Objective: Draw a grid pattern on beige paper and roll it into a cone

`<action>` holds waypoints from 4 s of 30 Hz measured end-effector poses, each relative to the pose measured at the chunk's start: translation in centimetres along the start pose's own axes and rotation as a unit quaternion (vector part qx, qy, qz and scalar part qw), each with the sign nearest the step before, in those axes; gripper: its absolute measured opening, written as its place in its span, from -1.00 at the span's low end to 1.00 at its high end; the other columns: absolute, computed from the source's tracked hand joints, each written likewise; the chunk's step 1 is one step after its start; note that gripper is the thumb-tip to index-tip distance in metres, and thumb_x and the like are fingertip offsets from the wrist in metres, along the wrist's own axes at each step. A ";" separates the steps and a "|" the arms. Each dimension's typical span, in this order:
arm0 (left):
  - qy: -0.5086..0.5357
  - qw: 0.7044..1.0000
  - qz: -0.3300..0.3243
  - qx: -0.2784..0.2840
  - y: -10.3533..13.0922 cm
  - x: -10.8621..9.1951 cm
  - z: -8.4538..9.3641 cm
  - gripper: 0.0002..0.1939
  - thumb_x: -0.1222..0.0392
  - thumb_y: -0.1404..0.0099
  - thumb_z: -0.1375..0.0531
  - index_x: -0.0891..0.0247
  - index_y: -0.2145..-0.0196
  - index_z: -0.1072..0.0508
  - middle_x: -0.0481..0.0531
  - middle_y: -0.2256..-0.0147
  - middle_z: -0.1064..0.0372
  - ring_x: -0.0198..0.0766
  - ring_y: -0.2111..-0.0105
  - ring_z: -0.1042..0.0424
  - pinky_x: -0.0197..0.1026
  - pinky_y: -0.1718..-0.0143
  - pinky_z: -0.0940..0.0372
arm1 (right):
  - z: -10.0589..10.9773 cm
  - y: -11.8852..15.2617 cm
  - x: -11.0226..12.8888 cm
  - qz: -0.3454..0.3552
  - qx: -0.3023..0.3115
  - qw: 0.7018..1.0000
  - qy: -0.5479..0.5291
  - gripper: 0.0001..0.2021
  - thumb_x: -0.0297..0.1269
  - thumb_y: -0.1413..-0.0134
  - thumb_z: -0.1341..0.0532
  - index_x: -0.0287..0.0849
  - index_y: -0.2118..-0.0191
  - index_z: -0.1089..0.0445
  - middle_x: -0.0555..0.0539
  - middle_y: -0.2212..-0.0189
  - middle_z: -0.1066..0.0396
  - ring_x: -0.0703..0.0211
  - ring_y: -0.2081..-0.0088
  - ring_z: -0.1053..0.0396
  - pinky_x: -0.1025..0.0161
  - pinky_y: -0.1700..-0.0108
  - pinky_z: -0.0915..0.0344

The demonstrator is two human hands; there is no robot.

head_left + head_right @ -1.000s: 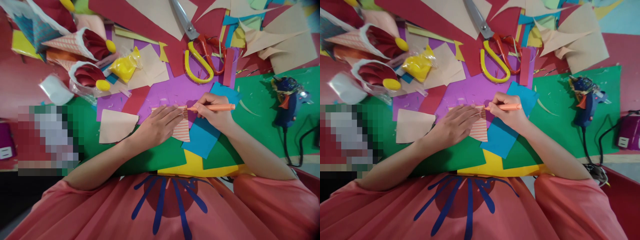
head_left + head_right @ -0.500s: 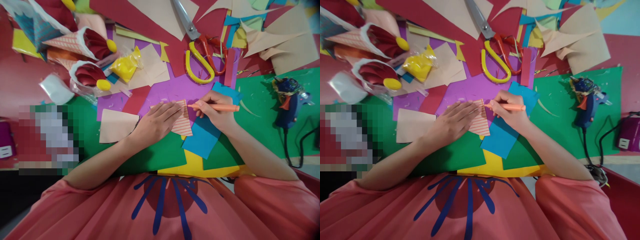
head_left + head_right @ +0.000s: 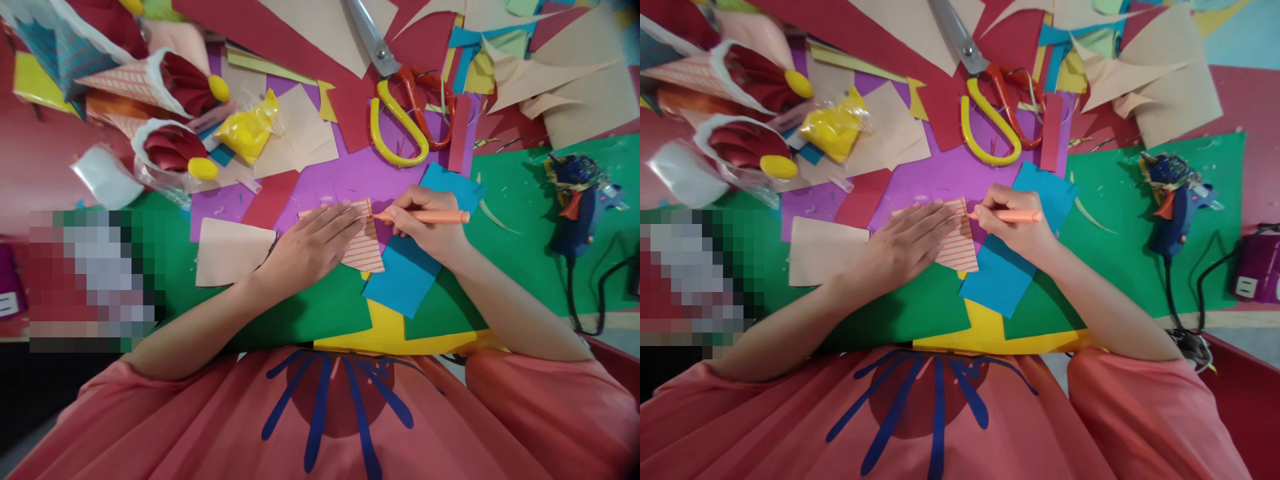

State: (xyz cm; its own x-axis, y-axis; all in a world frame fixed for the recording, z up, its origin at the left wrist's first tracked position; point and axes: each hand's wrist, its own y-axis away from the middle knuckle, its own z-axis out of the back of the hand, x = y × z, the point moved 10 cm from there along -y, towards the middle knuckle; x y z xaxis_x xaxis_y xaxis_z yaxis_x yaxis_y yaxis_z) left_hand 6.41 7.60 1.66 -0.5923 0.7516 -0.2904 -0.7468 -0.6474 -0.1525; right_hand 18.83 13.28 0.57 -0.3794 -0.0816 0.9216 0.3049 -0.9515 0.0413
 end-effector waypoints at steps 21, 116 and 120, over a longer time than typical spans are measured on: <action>-0.030 0.999 0.019 -0.007 0.3 0.8 -0.2 -0.55 0.21 -0.45 0.01 0.32 -0.24 -0.21 0.18 -0.22 -0.24 -0.09 -0.27 -0.17 0.00 -0.29 -0.06 | 0.1 0.3 -0.2 -0.039 -0.014 0.993 -0.107 -0.77 -0.20 -0.14 -0.23 -0.18 0.48 -0.35 0.07 0.63 -0.36 0.39 0.60 -0.31 0.37 0.55 -0.21; 0.046 0.998 0.031 0.011 0.4 0.6 -0.1 -0.64 0.20 -0.40 -0.08 0.07 -0.12 -0.39 0.24 -0.26 -0.14 0.10 -0.28 -0.12 0.28 -0.21 -0.10 | -0.8 -0.1 -0.2 -0.052 0.027 0.997 -0.058 -0.72 -0.31 0.03 -0.16 -0.15 0.68 -0.17 0.06 0.73 -0.26 0.37 0.65 -0.15 0.32 0.56 -0.05; 0.078 0.996 0.031 0.028 0.2 0.2 0.1 -0.62 0.17 -0.40 -0.09 0.03 -0.14 -0.38 0.20 -0.31 -0.05 0.15 -0.31 -0.04 0.36 -0.23 -0.02 | -0.7 0.0 -0.1 -0.049 0.018 0.998 -0.039 -0.72 -0.28 0.01 -0.15 -0.15 0.67 -0.15 0.06 0.72 -0.24 0.37 0.64 -0.15 0.32 0.56 -0.05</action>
State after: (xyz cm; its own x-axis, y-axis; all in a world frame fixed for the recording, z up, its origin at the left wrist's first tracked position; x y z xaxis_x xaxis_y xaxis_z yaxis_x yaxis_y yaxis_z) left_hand 6.07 7.67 1.67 -0.5870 0.6780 -0.4423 -0.7277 -0.6813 -0.0786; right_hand 18.29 13.09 0.19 -0.3397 0.0369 0.9398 0.3015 -0.9422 0.1460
